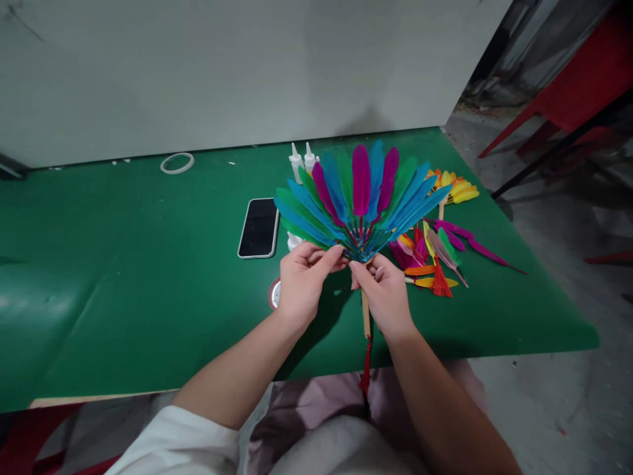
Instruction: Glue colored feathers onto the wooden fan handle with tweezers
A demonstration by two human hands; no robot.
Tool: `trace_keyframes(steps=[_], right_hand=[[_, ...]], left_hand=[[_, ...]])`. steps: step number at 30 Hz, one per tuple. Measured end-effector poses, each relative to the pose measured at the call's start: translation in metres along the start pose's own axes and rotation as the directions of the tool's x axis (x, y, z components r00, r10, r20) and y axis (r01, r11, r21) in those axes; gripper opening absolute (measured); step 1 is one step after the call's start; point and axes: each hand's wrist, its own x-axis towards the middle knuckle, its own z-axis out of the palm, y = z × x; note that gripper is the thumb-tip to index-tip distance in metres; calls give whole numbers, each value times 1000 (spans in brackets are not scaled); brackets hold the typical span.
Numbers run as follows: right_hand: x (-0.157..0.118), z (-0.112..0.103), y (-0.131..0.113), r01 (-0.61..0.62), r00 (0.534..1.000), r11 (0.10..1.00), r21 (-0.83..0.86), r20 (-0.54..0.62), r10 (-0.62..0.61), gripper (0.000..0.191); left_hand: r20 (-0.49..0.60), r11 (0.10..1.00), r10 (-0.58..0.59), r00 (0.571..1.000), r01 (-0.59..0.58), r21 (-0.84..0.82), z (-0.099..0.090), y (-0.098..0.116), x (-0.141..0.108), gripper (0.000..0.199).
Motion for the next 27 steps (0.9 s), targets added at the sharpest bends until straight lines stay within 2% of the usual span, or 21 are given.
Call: trace_keyframes(steps=[27], right_hand=[[-1,-1,-4,-24,1000,1000,11,14,24,23]], left_hand=[[-22,1000,0,1000,0,31,1,2,-1,28]])
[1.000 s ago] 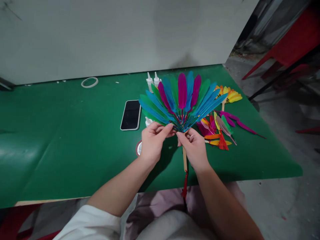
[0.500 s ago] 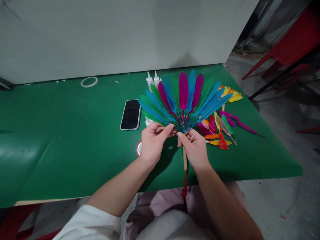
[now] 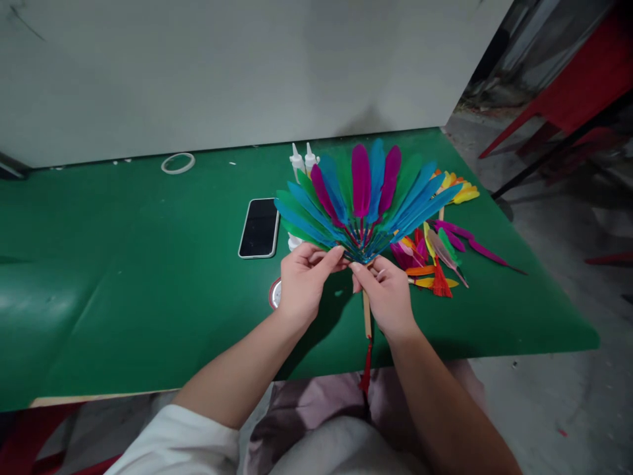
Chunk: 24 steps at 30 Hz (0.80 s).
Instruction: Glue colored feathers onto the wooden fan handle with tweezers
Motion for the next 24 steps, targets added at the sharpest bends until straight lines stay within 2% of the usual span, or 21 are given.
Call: trace_keyframes(steps=[8,14,16,20,24], right_hand=[[1,-2,1,9,1000,1000,-4,19,-9,24],[6,-3,6,-86,996,983,163,48,79,22],[8,-3,7,-103,994,976,190,38,98,22],[11,-8,7,-122,992,976,182,33,118,27],[12,-19,3,-33,998,999,26,45,32,35]], left_hand=[[11,1000,-8,1000,8,-16,-2,-3,1,27],[125,997,-39,991,48,-68,-2,0,2,24],[132,995,-54,990,64,-76,-3,0,3,23],[24,989,-48,999,50,-141,-5,-1,10,28],[-80,990,-16,997,4,-143,-12,4,18,42]])
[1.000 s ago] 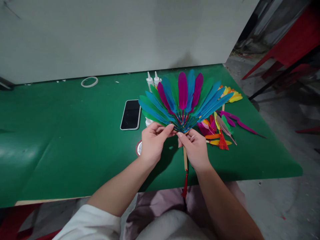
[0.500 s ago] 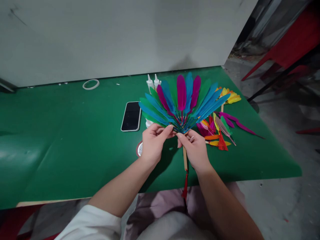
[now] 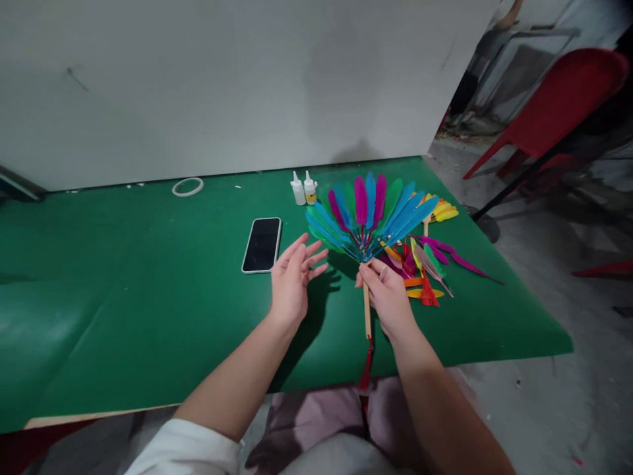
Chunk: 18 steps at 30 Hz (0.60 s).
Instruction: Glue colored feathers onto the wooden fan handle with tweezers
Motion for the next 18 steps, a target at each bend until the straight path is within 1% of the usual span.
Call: trace_keyframes(steps=[2,3,4,5,7,9,11,12,13,15,18], right_hand=[[-1,-5,-3,66,998,983,-170,-10,-69,34],[-2,-7,-3,106,993,955,-277,-16,-115,31],[-3,-8,-3,146,986,909,-391,-15,-165,28],[-4,-9,-3,180,977,844,-506,-6,-211,27],[-6,-7,-1,203,966,670,-714,33,-258,40],[-6,-3,2,160,975,463,-872,65,-214,51],[-5,3,5,101,990,265,-959,71,-120,51],[-5,5,7,81,995,189,-979,68,-75,51],[-4,7,8,67,997,131,-989,63,-37,50],[-1,11,10,45,999,62,-997,46,13,49],[2,12,10,9,999,32,-999,10,30,50]], left_hand=[[-27,999,38,999,-38,-8,-6,7,1,43],[-40,998,58,997,-59,-11,-10,11,0,43],[-48,997,79,996,-79,-8,-15,15,-3,43],[-54,995,100,994,-100,3,-21,19,-7,42],[-47,987,156,987,-153,53,-33,26,-19,36],[-13,970,224,974,-222,101,-44,30,-32,26],[21,952,276,961,-276,132,-55,32,-40,20],[26,945,293,956,-294,145,-59,33,-42,19],[22,939,307,952,-306,157,-62,34,-42,18],[5,933,315,949,-311,182,-68,37,-39,17],[5,926,298,955,-290,241,-73,39,-28,20]])
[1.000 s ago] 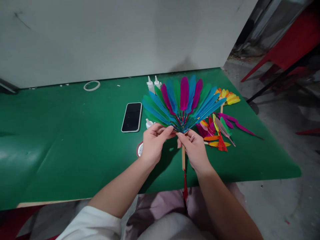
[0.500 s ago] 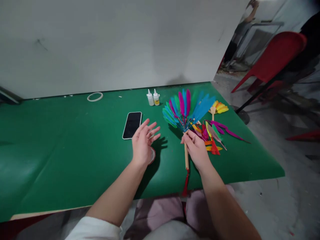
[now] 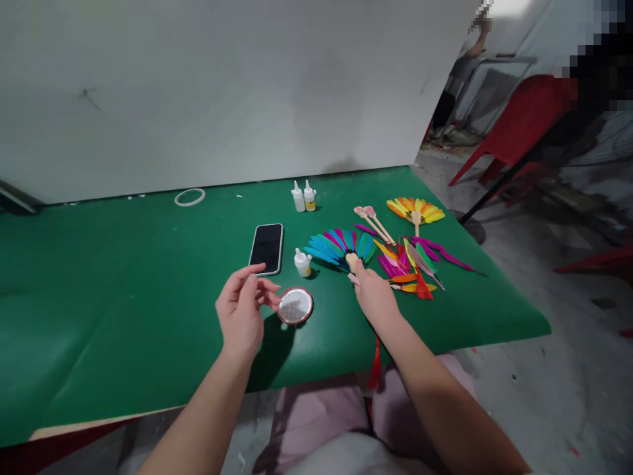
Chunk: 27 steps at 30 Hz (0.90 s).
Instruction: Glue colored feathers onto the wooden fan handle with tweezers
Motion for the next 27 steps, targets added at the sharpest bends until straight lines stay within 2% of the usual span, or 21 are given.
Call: trace_keyframes(steps=[4,6,8,12,15,18,22,27], right_hand=[[2,-2,-3,-16,1000,1000,-12,6,16,48],[1,-3,-6,-3,1000,1000,-16,2,4,47],[0,-3,-8,6,1000,1000,-19,-9,-6,45],[-2,-2,-9,7,1000,1000,-27,-10,-7,43],[-2,0,-8,12,1000,1000,-25,-10,-13,44],[-2,1,-6,14,1000,1000,-15,-5,-15,45],[-2,3,-5,29,999,1000,-2,15,-29,45],[-5,4,-6,36,999,998,52,18,-37,46]], left_hand=[[27,983,14,1000,-19,183,-5,-16,15,34],[61,963,32,998,-48,267,-8,-29,21,52],[153,941,-5,988,-47,334,-10,-42,27,71],[342,886,-131,931,-44,461,-5,-56,36,99],[393,857,-154,906,-75,509,7,-58,41,106],[387,838,-142,911,-98,537,17,-61,45,106],[316,793,-104,943,-113,598,21,-63,44,94],[187,853,2,982,-99,512,13,-53,45,88]])
